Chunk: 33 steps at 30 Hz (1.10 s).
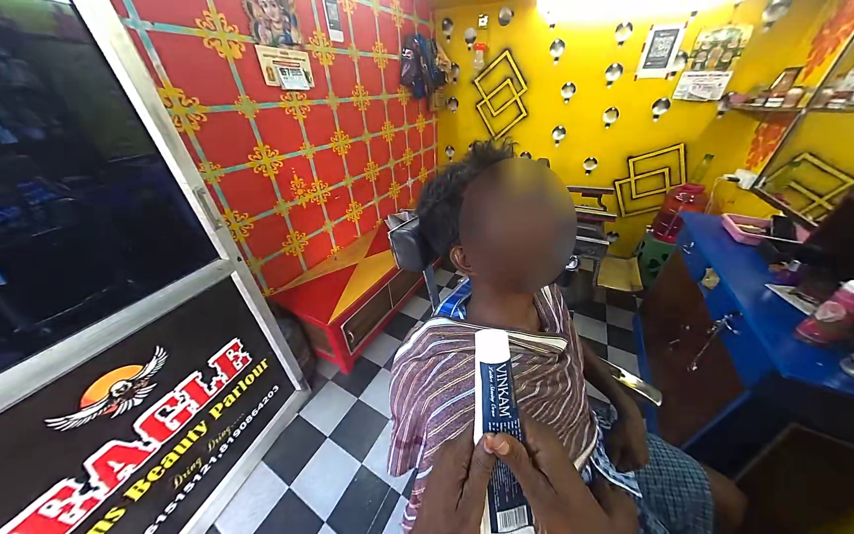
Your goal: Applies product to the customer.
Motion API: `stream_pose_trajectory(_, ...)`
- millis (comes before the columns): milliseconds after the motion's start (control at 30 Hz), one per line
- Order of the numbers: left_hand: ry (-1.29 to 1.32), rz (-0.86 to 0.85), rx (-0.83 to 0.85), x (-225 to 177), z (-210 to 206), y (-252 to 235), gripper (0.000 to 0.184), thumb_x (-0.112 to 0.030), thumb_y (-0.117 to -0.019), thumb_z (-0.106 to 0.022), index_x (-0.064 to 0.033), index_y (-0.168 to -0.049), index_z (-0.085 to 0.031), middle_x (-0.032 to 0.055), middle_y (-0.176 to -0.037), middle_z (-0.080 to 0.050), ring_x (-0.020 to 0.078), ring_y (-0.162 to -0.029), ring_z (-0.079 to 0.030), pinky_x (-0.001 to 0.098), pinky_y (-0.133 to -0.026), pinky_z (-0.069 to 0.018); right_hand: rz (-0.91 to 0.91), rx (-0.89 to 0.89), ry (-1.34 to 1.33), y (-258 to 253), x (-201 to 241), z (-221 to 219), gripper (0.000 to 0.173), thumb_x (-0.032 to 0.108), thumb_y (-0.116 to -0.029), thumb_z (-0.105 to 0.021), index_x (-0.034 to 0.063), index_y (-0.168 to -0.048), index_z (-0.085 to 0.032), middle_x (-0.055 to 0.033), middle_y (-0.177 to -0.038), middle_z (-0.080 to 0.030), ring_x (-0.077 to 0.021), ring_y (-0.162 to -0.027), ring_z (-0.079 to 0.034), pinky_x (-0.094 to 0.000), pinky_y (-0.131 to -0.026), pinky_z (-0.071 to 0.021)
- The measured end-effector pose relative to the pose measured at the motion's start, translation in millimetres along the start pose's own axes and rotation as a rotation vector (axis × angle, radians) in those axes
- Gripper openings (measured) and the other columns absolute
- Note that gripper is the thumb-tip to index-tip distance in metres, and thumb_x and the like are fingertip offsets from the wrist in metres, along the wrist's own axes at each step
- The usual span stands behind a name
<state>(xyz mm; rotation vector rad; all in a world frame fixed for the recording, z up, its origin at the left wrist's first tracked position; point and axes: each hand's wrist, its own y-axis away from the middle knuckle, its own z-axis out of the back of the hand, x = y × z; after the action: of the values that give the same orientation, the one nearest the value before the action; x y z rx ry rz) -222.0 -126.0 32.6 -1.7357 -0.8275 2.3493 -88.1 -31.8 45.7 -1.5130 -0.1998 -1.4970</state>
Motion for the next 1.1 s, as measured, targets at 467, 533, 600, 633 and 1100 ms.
stream_pose_trajectory(467,0.088,0.034,0.006,9,39,1,0.096,-0.072,-0.0986,-0.036,0.0101,-0.149,-0.030,0.0118,-0.127,-0.065,0.0152,-0.109,-0.067,0.0372,-0.089,-0.0591,-0.082,0.205,0.359,11,-9,18,0.053,0.054,-0.1028,-0.051,0.0041,-0.107,-0.071,-0.0102,-0.083,-0.071,-0.0213,-0.076,-0.070,-0.0470,-0.068,-0.0585)
stream_pose_trajectory(533,0.322,-0.020,-0.025,3,50,-10,0.092,-0.067,-0.1001,-0.043,0.0008,-0.158,-0.019,0.0157,-0.138,-0.061,0.0266,-0.123,-0.063,0.0448,-0.102,-0.0552,-0.123,0.291,0.428,14,-8,16,0.050,0.050,-0.1028,-0.054,0.0028,-0.101,-0.069,-0.0131,-0.077,-0.067,-0.0264,-0.070,-0.068,-0.0503,-0.063,-0.0554)
stream_pose_trajectory(600,0.493,-0.053,-0.078,1,47,-13,0.060,-0.047,-0.1062,-0.047,-0.0069,-0.150,-0.042,0.0125,-0.123,-0.068,0.0274,-0.114,-0.067,0.0468,-0.102,-0.0551,-0.175,0.283,0.441,16,-11,4,0.044,0.043,-0.1031,-0.057,0.0008,-0.103,-0.069,-0.0152,-0.079,-0.069,-0.0295,-0.073,-0.070,-0.0527,-0.065,-0.0568)
stream_pose_trajectory(633,0.546,-0.043,-0.131,0,41,-13,0.046,-0.041,-0.1068,-0.049,-0.0105,-0.140,-0.055,0.0079,-0.114,-0.069,0.0232,-0.107,-0.068,0.0439,-0.099,-0.0564,-0.218,0.244,0.385,18,-13,-3,0.039,0.036,-0.1034,-0.059,-0.0008,-0.109,-0.068,-0.0157,-0.084,-0.071,-0.0289,-0.077,-0.071,-0.0520,-0.069,-0.0579)
stream_pose_trajectory(1100,0.660,0.126,-0.007,7,50,4,0.049,-0.033,-0.1100,-0.044,-0.0019,-0.148,-0.048,0.0124,-0.131,-0.064,0.0246,-0.121,-0.063,0.0431,-0.102,-0.0538,-0.278,0.011,0.056,30,-6,-12,0.056,0.030,-0.0941,-0.074,0.0021,-0.140,-0.056,-0.0080,-0.094,-0.076,-0.0158,-0.078,-0.073,-0.0394,-0.073,-0.0623)
